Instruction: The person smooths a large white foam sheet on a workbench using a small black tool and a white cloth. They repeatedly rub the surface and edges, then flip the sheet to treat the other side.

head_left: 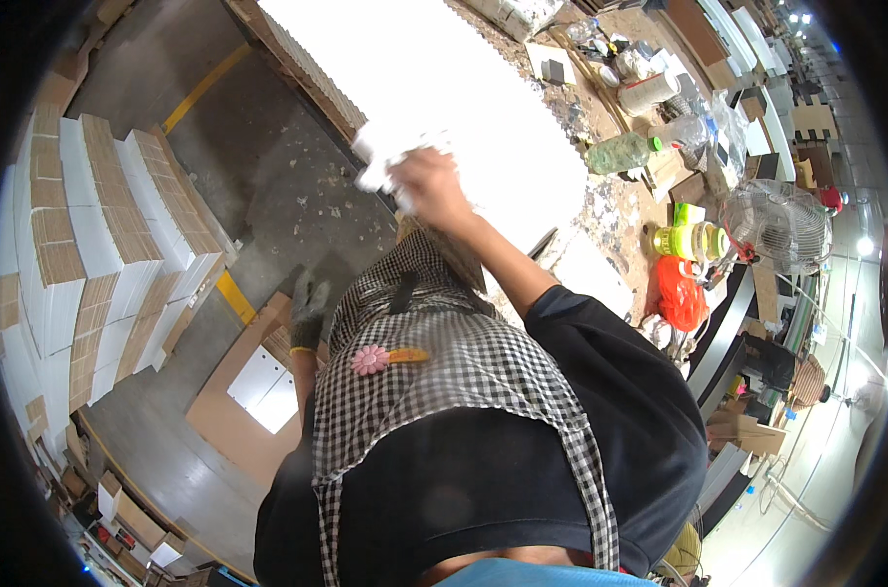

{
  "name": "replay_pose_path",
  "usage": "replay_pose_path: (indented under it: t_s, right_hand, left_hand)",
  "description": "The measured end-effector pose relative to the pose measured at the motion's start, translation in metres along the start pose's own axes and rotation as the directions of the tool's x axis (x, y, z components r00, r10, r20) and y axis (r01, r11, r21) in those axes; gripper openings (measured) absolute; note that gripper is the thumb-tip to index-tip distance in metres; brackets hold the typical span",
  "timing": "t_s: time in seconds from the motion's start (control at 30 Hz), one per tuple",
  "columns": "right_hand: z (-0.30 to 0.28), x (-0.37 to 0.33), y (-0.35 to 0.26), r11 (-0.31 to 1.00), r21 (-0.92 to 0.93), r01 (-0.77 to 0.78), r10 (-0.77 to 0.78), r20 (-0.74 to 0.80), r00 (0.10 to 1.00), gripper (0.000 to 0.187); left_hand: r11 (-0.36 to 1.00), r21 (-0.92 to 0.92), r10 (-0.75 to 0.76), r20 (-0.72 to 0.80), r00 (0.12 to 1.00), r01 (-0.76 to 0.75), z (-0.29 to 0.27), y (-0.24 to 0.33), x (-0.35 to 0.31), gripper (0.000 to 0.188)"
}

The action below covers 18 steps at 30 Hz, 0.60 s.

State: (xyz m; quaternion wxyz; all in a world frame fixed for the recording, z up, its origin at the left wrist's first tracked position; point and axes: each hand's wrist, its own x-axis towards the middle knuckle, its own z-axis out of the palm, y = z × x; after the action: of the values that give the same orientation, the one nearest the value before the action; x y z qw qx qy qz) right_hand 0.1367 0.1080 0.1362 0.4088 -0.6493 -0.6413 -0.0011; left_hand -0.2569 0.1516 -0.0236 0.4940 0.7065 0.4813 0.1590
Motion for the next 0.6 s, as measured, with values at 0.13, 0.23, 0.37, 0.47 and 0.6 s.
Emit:
replay_pose_path:
  t_s: [0.13, 0.23, 0.37, 0.47, 0.6]
  right_hand:
    - [-0.018, 0.062, -0.006, 0.927, 0.374, 0.041, -0.115, 0.177, 0.977, 0.024]
    - [-0.063, 0.125, 0.077, 0.85, 0.336, -0.407, 0.458, -0.089, 0.884, 0.037]
    - [-0.06, 0.13, 0.148, 0.795, -0.375, -0.478, 0.435, -0.197, 0.879, 0.036]
    - [0.002, 0.101, 0.108, 0.852, -0.456, -0.256, 0.257, -0.062, 0.964, 0.037]
    - [0.062, 0.095, 0.008, 0.99, 0.084, 0.112, -0.124, 0.15, 0.981, 0.022]
  left_hand:
    - [0.643, 0.735, -0.412, 0.095, 0.906, 0.215, -0.036, -0.114, -0.075, 0.065]
    - [0.553, 0.728, -0.715, 0.163, 0.68, 0.406, -0.043, -0.149, -0.138, 0.064]
    - [0.561, 0.706, -0.74, 0.193, 0.644, 0.432, -0.042, -0.15, -0.153, 0.063]
    - [0.608, 0.692, -0.678, 0.197, 0.708, 0.389, -0.051, -0.13, -0.108, 0.063]
    - [0.668, 0.704, -0.49, 0.17, 0.855, 0.243, -0.079, -0.076, -0.005, 0.062]
